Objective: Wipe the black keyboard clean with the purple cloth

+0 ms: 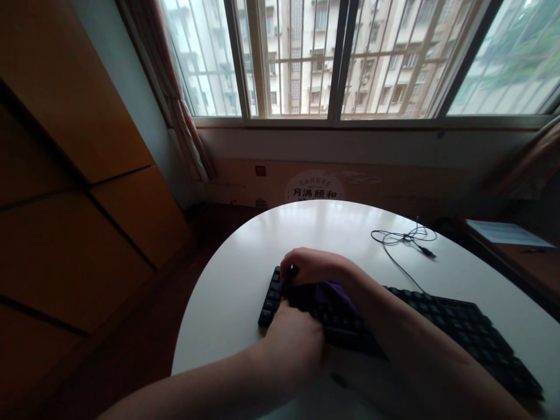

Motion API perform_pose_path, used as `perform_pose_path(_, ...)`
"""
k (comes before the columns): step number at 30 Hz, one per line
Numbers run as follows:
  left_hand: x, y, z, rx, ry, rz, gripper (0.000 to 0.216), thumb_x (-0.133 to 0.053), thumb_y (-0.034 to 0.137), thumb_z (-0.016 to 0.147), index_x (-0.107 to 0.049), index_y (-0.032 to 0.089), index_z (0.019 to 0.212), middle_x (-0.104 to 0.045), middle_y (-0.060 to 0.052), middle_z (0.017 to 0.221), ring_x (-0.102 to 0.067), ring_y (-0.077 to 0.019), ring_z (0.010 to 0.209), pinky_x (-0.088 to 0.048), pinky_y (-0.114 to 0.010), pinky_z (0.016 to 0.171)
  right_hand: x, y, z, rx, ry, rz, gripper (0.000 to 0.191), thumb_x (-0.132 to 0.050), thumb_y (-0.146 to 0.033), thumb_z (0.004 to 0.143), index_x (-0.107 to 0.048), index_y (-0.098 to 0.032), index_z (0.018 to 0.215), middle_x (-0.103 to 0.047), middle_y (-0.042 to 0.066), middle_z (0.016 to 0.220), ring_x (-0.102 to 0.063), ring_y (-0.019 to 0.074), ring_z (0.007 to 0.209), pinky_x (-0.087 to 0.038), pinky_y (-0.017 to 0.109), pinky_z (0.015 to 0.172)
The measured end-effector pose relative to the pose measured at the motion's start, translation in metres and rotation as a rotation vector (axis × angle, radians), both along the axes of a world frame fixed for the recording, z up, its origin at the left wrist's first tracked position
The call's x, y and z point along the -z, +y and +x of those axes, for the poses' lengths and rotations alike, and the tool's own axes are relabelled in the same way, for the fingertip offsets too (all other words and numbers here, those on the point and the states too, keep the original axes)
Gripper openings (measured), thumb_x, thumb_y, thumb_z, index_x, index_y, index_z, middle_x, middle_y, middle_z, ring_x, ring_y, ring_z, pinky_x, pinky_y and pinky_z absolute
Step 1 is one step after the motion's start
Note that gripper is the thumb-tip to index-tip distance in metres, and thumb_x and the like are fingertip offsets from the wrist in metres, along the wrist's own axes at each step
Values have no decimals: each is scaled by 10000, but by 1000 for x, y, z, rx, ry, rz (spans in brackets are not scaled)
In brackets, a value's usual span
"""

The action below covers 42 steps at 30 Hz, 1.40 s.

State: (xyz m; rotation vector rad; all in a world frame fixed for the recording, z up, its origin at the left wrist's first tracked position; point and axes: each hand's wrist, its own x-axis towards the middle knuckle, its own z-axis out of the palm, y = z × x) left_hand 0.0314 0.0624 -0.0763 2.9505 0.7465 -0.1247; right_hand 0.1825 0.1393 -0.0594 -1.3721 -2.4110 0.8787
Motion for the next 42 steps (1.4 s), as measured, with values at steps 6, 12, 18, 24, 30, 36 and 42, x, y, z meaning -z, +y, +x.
perform_pose_path(6,0,0,0,-6,-3,-2,305,-559,299,815,-717,168,1041,-727,-136,879,-627,-330,961,-356,-535,1000,4,-1,-12,219,-159,66,315,-711,-363,683,-700,-172,934,-680,32,842,-573,147,706,-365,206,540)
perform_pose_path(12,-2,1,0,-15,-4,-32,284,-574,306,806,-723,172,1007,-724,-139,885,-610,-356,1001,-347,-557,998,-9,-8,-17,275,-282,-74,354,-676,-382,685,-709,-186,978,-708,57,897,-612,169,723,-383,219,541)
perform_pose_path(18,-2,-1,1,-4,-1,-23,225,-582,296,812,-738,173,916,-725,-135,849,-609,-366,998,-345,-561,980,-11,-15,-30,337,-371,18,328,-620,-375,705,-708,-202,968,-713,87,932,-639,203,770,-397,239,563)
perform_pose_path(24,-1,-1,4,-33,72,2,285,-546,351,856,-748,150,847,-723,-158,818,-616,-376,986,-344,-583,973,-14,-17,-30,324,-392,37,334,-616,-378,694,-714,-203,961,-717,97,940,-648,221,774,-404,254,563)
perform_pose_path(30,-7,-3,6,-1,152,35,308,-523,337,873,-751,135,915,-725,-181,846,-620,-399,963,-350,-637,948,-10,-13,-31,326,-343,-9,340,-630,-359,683,-713,-205,975,-716,78,930,-636,202,755,-398,241,551)
perform_pose_path(36,-10,-3,6,-54,129,-11,354,-514,394,887,-760,139,888,-739,-159,852,-656,-344,900,-369,-593,972,-27,-15,-8,302,-286,-6,335,-678,-369,686,-697,-177,960,-686,42,864,-582,156,705,-348,216,528)
perform_pose_path(42,-1,-7,5,45,92,-15,390,-476,410,917,-749,151,813,-736,-119,766,-680,-275,768,-301,-615,1024,-53,-26,24,111,-219,-42,334,-686,-411,706,-688,-160,927,-633,-2,738,-529,118,639,-332,193,513)
